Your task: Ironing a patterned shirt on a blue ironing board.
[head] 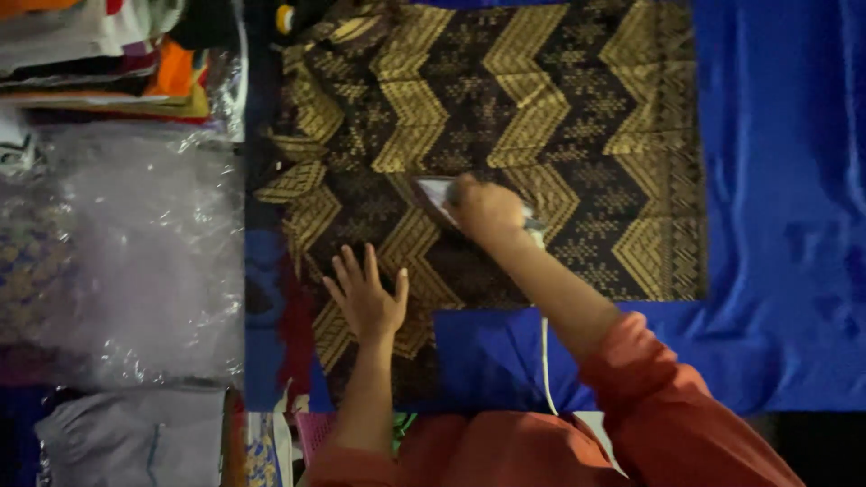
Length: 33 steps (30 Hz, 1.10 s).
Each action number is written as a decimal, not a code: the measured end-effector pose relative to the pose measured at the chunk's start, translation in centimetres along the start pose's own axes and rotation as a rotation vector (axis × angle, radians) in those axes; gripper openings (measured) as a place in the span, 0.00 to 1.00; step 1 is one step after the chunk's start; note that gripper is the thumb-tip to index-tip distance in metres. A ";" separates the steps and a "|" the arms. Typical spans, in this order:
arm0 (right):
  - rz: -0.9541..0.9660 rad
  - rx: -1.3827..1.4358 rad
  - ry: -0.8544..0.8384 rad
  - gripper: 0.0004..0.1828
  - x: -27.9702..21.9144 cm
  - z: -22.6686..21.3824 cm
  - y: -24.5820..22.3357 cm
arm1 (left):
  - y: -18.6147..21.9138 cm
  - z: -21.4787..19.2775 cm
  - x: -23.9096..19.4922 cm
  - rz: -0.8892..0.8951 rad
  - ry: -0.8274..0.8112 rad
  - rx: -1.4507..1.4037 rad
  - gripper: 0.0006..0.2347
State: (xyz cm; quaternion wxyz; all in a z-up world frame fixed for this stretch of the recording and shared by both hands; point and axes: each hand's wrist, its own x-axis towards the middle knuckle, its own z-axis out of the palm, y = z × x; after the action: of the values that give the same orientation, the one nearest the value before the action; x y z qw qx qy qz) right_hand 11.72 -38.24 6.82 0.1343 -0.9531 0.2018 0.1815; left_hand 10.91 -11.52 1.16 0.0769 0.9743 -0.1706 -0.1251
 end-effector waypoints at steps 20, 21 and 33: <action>0.639 0.093 0.387 0.31 -10.6 -4.2 31.3 | 0.2 0.7 0.0 -0.042 -0.001 0.093 0.35; 0.606 0.111 0.354 0.31 -10.5 -4.2 31.5 | 0.1 0.8 0.0 -0.039 0.001 0.092 0.35; 0.072 0.077 -0.020 0.34 -7.1 -3.7 5.4 | -0.1 0.8 0.1 -0.032 0.014 0.027 0.37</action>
State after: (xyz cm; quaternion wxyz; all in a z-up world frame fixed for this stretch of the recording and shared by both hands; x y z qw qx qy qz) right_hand 4.41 -41.90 11.99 0.1663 -0.9374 0.2416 0.1878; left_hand 10.88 -11.54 0.35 0.0631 0.9787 -0.1563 -0.1171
